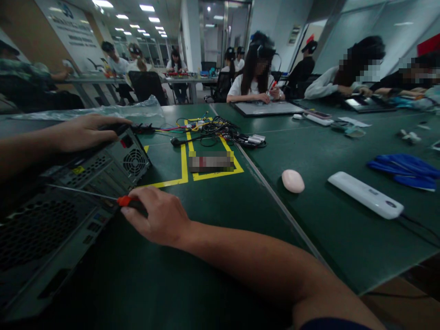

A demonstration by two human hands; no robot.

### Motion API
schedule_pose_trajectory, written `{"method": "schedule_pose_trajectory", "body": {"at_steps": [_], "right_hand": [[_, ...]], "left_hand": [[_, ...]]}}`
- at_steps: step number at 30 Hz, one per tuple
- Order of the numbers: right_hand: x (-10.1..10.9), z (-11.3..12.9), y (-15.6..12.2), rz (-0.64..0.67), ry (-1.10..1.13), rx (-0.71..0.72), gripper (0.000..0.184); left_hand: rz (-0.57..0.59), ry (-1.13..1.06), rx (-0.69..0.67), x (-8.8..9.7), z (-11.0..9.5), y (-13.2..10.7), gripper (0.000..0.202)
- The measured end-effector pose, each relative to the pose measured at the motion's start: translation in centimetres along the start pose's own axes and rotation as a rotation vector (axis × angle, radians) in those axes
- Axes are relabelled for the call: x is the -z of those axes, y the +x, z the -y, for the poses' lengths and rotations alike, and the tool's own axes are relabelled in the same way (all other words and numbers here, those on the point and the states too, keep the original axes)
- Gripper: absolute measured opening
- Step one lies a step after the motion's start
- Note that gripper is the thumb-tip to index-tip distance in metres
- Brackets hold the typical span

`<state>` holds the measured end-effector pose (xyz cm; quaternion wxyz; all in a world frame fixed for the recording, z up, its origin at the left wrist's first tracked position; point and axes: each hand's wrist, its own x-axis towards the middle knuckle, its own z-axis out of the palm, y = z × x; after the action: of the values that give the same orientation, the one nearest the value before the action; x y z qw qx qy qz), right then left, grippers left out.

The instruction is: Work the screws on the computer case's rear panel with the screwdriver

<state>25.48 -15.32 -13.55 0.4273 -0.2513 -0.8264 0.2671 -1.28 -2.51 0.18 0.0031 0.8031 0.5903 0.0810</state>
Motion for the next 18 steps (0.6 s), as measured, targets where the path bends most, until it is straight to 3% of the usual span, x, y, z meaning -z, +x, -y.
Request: {"method": "schedule_pose_trajectory", "body": {"at_steps": [10, 13, 18], "right_hand": [[0.00, 0.46, 0.11, 0.016, 0.038, -0.055, 0.030], [-0.05, 0.26, 0.06, -0.008, 0.057, -0.062, 0.038], [-0.11, -0.09, 0.12, 0.007, 0.035, -0.028, 0.023]], "left_hand": [[-0.013, -0.011, -0.014, -0.12, 0.21, 0.27, 0.083], [-0.017, -0.006, -0.013, -0.09, 0.24, 0.28, 0.083], [-0.002, 0.002, -0.007, -0.08, 0.30, 0.29, 0.084]]}}
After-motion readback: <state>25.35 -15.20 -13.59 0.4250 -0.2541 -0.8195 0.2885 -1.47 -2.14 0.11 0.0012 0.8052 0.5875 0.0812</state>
